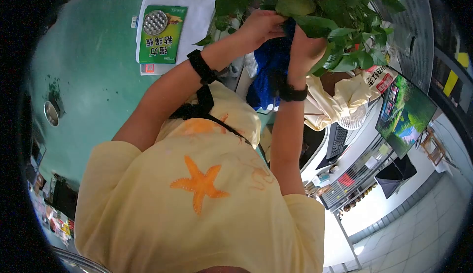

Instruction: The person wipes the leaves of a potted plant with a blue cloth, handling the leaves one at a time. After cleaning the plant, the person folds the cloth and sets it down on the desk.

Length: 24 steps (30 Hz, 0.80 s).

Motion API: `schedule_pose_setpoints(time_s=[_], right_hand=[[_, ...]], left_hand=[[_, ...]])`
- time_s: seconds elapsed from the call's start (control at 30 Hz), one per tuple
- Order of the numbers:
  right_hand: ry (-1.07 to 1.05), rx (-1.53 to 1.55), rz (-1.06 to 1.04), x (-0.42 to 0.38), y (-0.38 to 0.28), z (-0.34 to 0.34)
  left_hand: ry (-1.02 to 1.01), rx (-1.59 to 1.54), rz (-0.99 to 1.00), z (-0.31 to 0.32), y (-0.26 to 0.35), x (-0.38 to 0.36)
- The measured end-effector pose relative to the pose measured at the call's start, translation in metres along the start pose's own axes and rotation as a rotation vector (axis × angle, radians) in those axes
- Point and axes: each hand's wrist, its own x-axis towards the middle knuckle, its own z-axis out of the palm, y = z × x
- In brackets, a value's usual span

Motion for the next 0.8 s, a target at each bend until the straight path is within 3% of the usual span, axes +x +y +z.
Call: schedule_pose_setpoints(time_s=[0.13, 0.47, 0.57, 0.8], right_hand=[[-0.086, -0.227, -0.049, 0.003, 0.009, 0.002], [-0.290, 0.157, -0.033, -0.009, 0.016, -0.012], [-0.351, 0.134, -0.064, -0.009, 0.015, -0.018], [-0.183, 0.048, 0.101, -0.008, -0.001, -0.012]], left_hand=[[-0.004, 0.006, -0.016, -0.004, -0.002, 0.004], [-0.001, -0.092, -0.069, 0.006, 0.008, -0.001], [0.004, -0.098, -0.066, 0.005, 0.006, 0.001], [-0.006, -0.042, -0.089, 0.005, 0.003, 0.001]])
